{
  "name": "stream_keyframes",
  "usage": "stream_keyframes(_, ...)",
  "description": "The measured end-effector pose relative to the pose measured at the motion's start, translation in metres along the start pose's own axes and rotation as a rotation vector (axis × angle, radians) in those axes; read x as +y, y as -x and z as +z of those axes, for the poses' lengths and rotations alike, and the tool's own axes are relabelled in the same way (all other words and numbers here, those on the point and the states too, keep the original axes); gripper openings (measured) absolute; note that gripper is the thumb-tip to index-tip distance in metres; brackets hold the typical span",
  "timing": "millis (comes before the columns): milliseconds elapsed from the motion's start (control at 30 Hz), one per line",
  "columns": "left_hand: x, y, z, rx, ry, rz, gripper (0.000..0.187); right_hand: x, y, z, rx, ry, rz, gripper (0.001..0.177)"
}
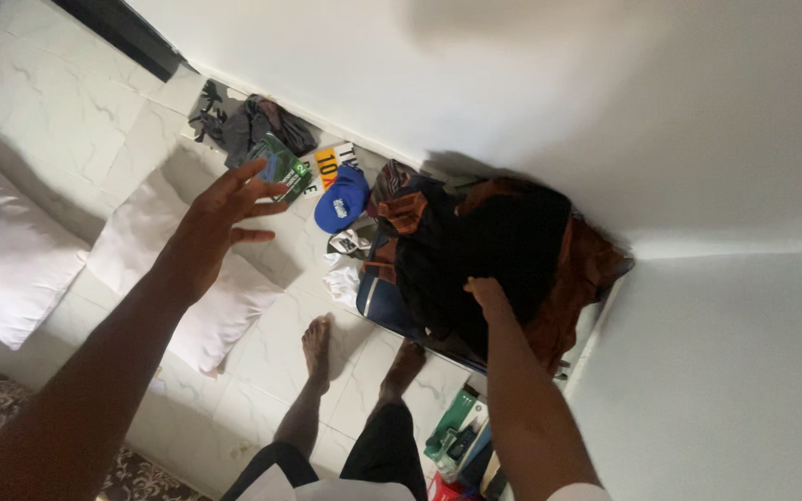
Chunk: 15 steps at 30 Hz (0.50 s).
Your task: The person picks up various garments from a cluttered floor and bed, folds them by hand, and places them into a laundry basket. The person handles shirts, pants, and other clothing items one at a time.
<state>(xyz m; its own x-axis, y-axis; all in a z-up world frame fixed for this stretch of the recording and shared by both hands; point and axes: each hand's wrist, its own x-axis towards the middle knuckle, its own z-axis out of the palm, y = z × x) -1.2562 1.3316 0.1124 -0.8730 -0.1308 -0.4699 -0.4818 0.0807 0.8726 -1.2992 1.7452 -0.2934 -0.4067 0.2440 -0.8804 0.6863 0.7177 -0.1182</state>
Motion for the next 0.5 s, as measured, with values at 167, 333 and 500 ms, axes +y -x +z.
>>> stream_keyframes(167,0.007,0.015,0.003,-0.009,0.055,-0.001,0.072,-0.029,0.005,-0.010,-0.013,0.043,-0.098,0.080)
stream_keyframes(333,-0.006,0.031,0.003,-0.010,0.054,0.044,0.067,0.006,0.001,-0.011,0.077,0.166,-0.033,0.090)
stream_keyframes(500,-0.016,0.031,0.003,0.009,0.075,0.026,0.064,0.005,0.002,-0.011,-0.200,-0.184,-0.077,0.061)
